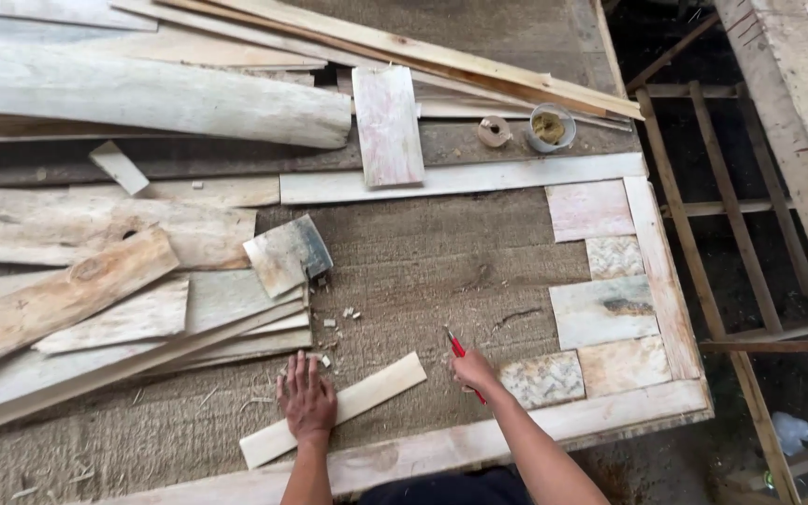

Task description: The person uses a red utility knife to cut and trim thin wooden planks on a workbench. They repeatedly position planks, score or slice edges, and remove small offcuts, handling several pieces one at a time.

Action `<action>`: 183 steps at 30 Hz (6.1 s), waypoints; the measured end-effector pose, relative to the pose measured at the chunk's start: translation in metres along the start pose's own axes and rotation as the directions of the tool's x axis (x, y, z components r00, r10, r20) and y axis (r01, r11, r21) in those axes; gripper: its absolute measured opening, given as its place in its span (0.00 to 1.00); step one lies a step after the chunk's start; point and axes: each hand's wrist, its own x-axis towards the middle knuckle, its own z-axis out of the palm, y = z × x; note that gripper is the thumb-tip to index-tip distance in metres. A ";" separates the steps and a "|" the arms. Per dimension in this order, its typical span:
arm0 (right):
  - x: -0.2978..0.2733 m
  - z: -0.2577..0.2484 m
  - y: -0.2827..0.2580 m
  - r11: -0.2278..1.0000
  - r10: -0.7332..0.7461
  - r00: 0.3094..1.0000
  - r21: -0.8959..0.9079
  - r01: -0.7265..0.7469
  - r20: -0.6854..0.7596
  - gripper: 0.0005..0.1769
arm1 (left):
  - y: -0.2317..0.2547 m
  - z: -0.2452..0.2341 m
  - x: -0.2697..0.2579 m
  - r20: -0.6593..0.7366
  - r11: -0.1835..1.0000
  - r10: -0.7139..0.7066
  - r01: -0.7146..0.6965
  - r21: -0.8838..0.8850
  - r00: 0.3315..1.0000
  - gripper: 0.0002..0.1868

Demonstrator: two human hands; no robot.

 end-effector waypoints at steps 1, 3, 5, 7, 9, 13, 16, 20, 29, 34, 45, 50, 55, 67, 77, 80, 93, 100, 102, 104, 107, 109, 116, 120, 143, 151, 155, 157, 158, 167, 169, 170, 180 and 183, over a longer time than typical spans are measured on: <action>0.001 -0.009 -0.016 1.000 -0.007 1.000 0.003 0.007 -0.005 0.08 | 0.001 0.003 0.004 -0.009 1.000 0.003 -0.003 -0.002 1.000 0.32; 0.002 -0.019 -0.043 0.983 -0.167 0.985 -0.073 0.169 0.035 0.16 | -0.002 0.008 0.001 0.084 0.999 -0.008 0.004 0.047 0.996 0.35; 0.002 -0.035 -0.094 0.976 -0.216 0.976 -0.005 0.216 0.002 0.13 | -0.003 0.013 -0.003 0.077 0.999 -0.011 0.008 0.037 0.997 0.35; 0.041 -0.047 -0.137 0.960 -0.273 0.961 0.058 0.274 -0.035 0.10 | -0.004 0.013 -0.004 0.059 0.999 -0.019 0.017 0.028 0.998 0.35; 0.121 -0.059 -0.169 0.915 -0.396 0.893 -0.005 0.404 -0.214 0.16 | -0.001 0.013 -0.004 -0.017 0.999 -0.042 0.042 -0.005 0.999 0.32; 0.134 -0.073 -0.263 0.880 -0.438 0.868 0.085 0.467 -0.234 0.08 | -0.009 0.022 -0.003 0.073 1.000 -0.012 0.011 0.022 0.997 0.35; 0.168 -0.081 -0.293 0.875 -0.442 0.799 -0.001 0.484 -0.408 0.16 | -0.008 0.027 -0.006 0.081 0.999 -0.035 0.033 0.019 0.996 0.35; 0.178 -0.083 -0.324 0.903 -0.374 0.863 0.079 0.423 -0.340 0.25 | -0.002 0.025 -0.005 -0.068 0.998 -0.051 0.053 0.016 0.996 0.36; 0.172 -0.079 -0.337 0.896 -0.355 0.895 0.176 0.408 -0.270 0.15 | -0.005 0.031 -0.006 -0.112 0.999 -0.036 0.040 0.032 0.993 0.37; 0.171 -0.077 -0.329 0.833 -0.390 0.882 0.307 0.460 -0.264 0.16 | -0.009 0.030 -0.005 -0.061 0.998 -0.011 0.014 0.053 0.998 0.38; 0.059 -0.100 -0.210 0.653 -0.513 0.846 0.573 0.495 -0.146 0.17 | -0.009 0.029 -0.007 0.013 0.999 -0.035 0.034 0.007 0.999 0.36; 0.044 -0.107 -0.104 0.673 -0.507 0.850 0.552 0.492 -0.140 0.11 | -0.005 0.020 -0.003 0.038 1.000 -0.024 0.023 0.015 0.999 0.36; 0.017 -0.106 -0.020 0.765 -0.499 0.863 0.429 0.480 -0.075 0.14 | -0.001 0.006 0.006 0.110 0.999 -0.018 0.014 0.042 0.994 0.36; -0.037 -0.027 0.072 0.686 -0.512 0.846 0.521 0.508 -0.151 0.14 | 0.047 -0.048 0.061 0.325 0.581 -0.184 0.369 -0.725 0.928 0.23; -0.074 0.007 0.064 0.720 -0.537 0.841 0.487 0.495 -0.063 0.18 | 0.087 -0.064 0.071 0.503 -0.177 0.135 0.520 -0.836 0.854 0.28; -0.081 0.002 0.056 0.700 -0.554 0.832 0.522 0.487 -0.032 0.16 | 0.080 -0.054 0.073 0.475 -0.240 0.116 0.489 -0.839 0.872 0.29; -0.082 0.001 0.045 0.613 -0.602 0.792 0.695 0.376 0.102 0.11 | 0.074 -0.071 0.062 0.568 -0.320 0.099 0.567 -0.759 0.817 0.29; -0.088 0.002 0.048 0.629 -0.612 0.789 0.641 0.440 0.058 0.11 | 0.087 -0.117 0.058 0.596 -0.333 0.075 0.583 -0.741 0.800 0.25; -0.093 0.001 0.047 0.654 -0.623 0.781 0.580 0.485 0.049 0.11 | 0.090 -0.120 0.058 0.611 -0.370 0.111 0.603 -0.707 0.784 0.24; -0.091 0.001 0.051 0.664 -0.607 0.792 0.588 0.462 0.062 0.11 | 0.091 -0.124 0.055 0.610 -0.332 0.096 0.603 -0.725 0.786 0.24; -0.089 0.001 0.052 0.672 -0.603 0.796 0.576 0.465 0.060 0.11 | 0.091 -0.126 0.053 0.605 -0.288 0.085 0.601 -0.746 0.792 0.24; -0.090 0.000 0.053 0.672 -0.611 0.791 0.557 0.489 0.042 0.11 | 0.093 -0.125 0.052 0.604 -0.283 0.094 0.603 -0.746 0.791 0.24; -0.103 -0.019 0.013 0.599 -0.622 0.779 0.593 0.538 -0.079 0.16 | 0.096 -0.132 0.047 0.583 -0.156 0.217 0.617 -0.771 0.783 0.23; -0.079 -0.031 -0.005 0.515 -0.678 0.704 0.548 0.659 -0.210 0.17 | 0.103 -0.148 0.044 0.556 -0.109 0.296 0.606 -0.788 0.777 0.22; -0.032 -0.018 0.006 0.574 -0.713 0.617 0.227 0.786 -0.334 0.12 | 0.085 -0.113 0.040 0.573 -0.074 0.378 0.641 -0.764 0.727 0.20; -0.043 -0.022 -0.009 0.520 -0.580 0.767 0.599 0.609 -0.276 0.16 | 0.087 -0.114 0.033 0.587 0.029 0.395 0.629 -0.777 0.707 0.23; -0.032 -0.025 -0.009 0.507 -0.671 0.704 0.548 0.665 -0.233 0.09 | 0.086 -0.100 0.028 0.596 -0.087 0.404 0.678 -0.730 0.694 0.21; -0.034 -0.024 -0.006 0.507 -0.682 0.698 0.548 0.666 -0.218 0.07 | 0.085 -0.101 0.025 0.600 -0.097 0.401 0.684 -0.723 0.692 0.21; -0.035 -0.024 -0.005 0.507 -0.682 0.699 0.551 0.663 -0.214 0.08 | 0.086 -0.099 0.024 0.602 -0.101 0.406 0.688 -0.718 0.688 0.21; 0.000 -0.013 0.012 0.493 -0.713 0.652 0.476 0.728 -0.258 0.07 | 0.082 -0.072 0.013 0.645 -0.117 0.401 0.734 -0.669 0.651 0.22; 0.006 -0.011 0.014 0.491 -0.722 0.639 0.453 0.744 -0.266 0.07 | 0.081 -0.061 0.011 0.650 -0.116 0.401 0.740 -0.662 0.645 0.23; 0.002 -0.010 0.013 0.482 -0.727 0.635 0.464 0.743 -0.261 0.07 | 0.080 -0.056 0.010 0.651 -0.114 0.406 0.743 -0.660 0.641 0.22; 0.002 -0.021 0.010 0.645 -0.643 0.752 0.424 0.636 -0.148 0.12 | 0.089 -0.101 0.023 0.690 -0.055 0.317 0.739 -0.671 0.650 0.31; -0.037 -0.030 -0.007 0.756 -0.564 0.824 0.366 0.543 -0.057 0.16 | 0.096 -0.072 0.024 0.690 -0.098 0.207 0.716 -0.691 0.694 0.33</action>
